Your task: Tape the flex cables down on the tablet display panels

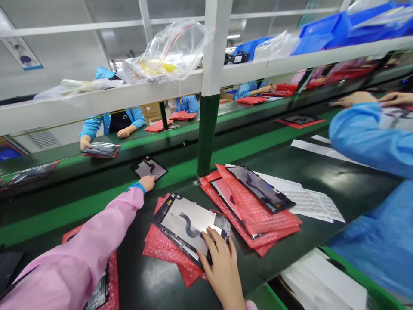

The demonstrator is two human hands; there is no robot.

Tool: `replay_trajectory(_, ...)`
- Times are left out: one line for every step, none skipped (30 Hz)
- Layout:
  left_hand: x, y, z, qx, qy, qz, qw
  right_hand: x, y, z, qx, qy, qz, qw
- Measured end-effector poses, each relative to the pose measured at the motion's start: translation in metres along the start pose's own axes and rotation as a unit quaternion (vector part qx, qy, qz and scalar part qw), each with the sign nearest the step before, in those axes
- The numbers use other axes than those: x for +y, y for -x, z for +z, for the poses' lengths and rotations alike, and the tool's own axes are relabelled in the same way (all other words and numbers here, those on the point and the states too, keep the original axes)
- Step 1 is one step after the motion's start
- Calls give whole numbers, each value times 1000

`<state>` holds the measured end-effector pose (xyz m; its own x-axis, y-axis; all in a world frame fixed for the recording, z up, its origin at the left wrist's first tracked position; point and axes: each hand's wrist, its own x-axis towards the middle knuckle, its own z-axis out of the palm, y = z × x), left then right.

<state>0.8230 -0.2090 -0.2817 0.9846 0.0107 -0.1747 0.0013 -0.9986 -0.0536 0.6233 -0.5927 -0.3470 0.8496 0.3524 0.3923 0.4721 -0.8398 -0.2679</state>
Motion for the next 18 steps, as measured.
replay_trajectory(0, 10, 4, -1, 0, -5, 1000, 0, 1, 1, 6, -4, 2, 1000)
replay_trajectory(-2, 19, 8, -2, 0, -11, 1000, 0, 2, 2, 12, -9, 3, 1000)
replay_trajectory(-5, 28, 10, 0, 3, -15, 1000, 0, 4, 3, 17, -14, 3, 1000)
replay_trajectory(-11, 35, 11, 6, 5, -22, 1000, -1, 6, 4, 21, -20, 4, 1000)
replay_trajectory(-19, 40, 10, 17, 9, -33, 999, -1, 8, 4, 25, -27, 4, 999)
replay_trajectory(-29, 42, 7, 30, 12, -47, 998, -1, 8, 1, 32, -34, 9, 999)
replay_trajectory(-41, 42, 2, 47, 15, -64, 997, -3, 6, -3, 43, -44, 20, 998)
replay_trajectory(-54, 40, -4, 65, 18, -83, 994, -6, 0, -10, 56, -58, 33, 996)
replay_trajectory(-68, 37, -11, 81, 21, -104, 991, -10, -10, -18, 67, -81, 47, 993)
replay_trajectory(-81, 31, -17, 95, 24, -126, 987, -16, -26, -28, 74, -116, 58, 989)
replay_trajectory(-93, 24, -22, 104, 27, -147, 983, -24, -47, -37, 71, -169, 70, 981)
replay_trajectory(-103, 17, -26, 110, 32, -167, 979, -34, -73, -44, 52, -241, 80, 966)
replay_trajectory(-111, 9, -28, 111, 38, -185, 976, -46, -103, -48, 27, -338, 98, 936)
replay_trajectory(-116, 2, -28, 109, 45, -201, 972, -58, -135, -48, -24, -453, 138, 880)
replay_trajectory(-121, -4, -27, 105, 53, -216, 969, -71, -169, -42, -100, -566, 212, 791)
replay_trajectory(-124, -9, -24, 100, 61, -231, 966, -84, -202, -32, -179, -650, 301, 675)
replay_trajectory(-127, -13, -22, 94, 68, -245, 963, -97, -233, -17, -220, -663, 330, 634)
replay_trajectory(-129, -16, -19, 88, 75, -259, 959, -110, -261, 1, -244, -664, 354, 611)
